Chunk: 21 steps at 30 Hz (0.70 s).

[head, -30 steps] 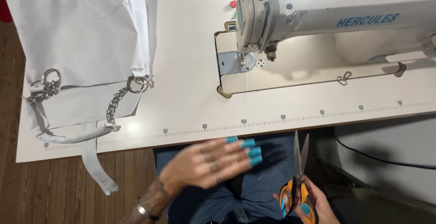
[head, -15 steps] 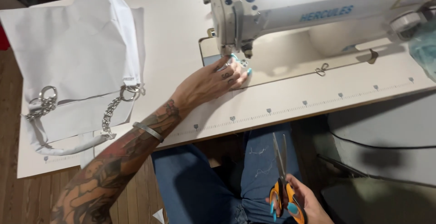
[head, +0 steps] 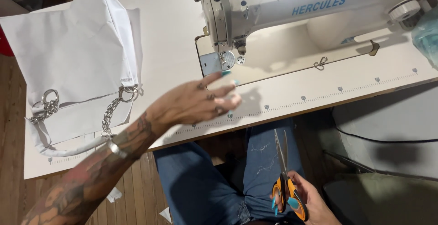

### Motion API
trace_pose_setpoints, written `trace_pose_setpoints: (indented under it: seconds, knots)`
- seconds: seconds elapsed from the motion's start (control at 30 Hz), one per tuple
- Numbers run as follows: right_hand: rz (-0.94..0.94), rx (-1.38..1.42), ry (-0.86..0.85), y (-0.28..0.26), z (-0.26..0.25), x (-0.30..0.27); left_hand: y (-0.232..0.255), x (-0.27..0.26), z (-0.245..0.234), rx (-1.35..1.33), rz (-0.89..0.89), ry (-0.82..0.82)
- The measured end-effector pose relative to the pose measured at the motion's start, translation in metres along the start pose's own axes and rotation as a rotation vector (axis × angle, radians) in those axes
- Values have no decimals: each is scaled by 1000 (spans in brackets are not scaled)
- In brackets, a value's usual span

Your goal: Sewing and trimming a white leather bag using a sewing machine and scissors

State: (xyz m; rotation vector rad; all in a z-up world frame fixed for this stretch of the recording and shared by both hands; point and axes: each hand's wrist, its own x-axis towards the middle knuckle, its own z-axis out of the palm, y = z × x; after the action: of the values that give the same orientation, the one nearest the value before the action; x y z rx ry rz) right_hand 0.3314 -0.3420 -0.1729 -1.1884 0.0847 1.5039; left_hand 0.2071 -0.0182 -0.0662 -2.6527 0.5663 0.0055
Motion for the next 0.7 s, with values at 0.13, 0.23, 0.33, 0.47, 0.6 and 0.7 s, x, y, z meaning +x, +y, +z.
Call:
trace_pose_setpoints:
  seconds: [0.13,0.23,0.33,0.47,0.6,0.7]
  knots:
    - [-75,-86,-252,-9,10,-13,22,0,-33,-189,-69,169]
    - [182,114,-163,16,-11,13,35,4,-50,-256,-159,278]
    - [621,274,122,29,-16,24,47,9,-56,-279,-252,281]
    - [895,490,195,4,25,1,54,12,-65,-273,-347,343]
    - [823,455,63,49,-26,22,57,15,-67,-238,-383,340]
    - [819,425,145,58,-23,26,61,17,-69,-272,-397,331]
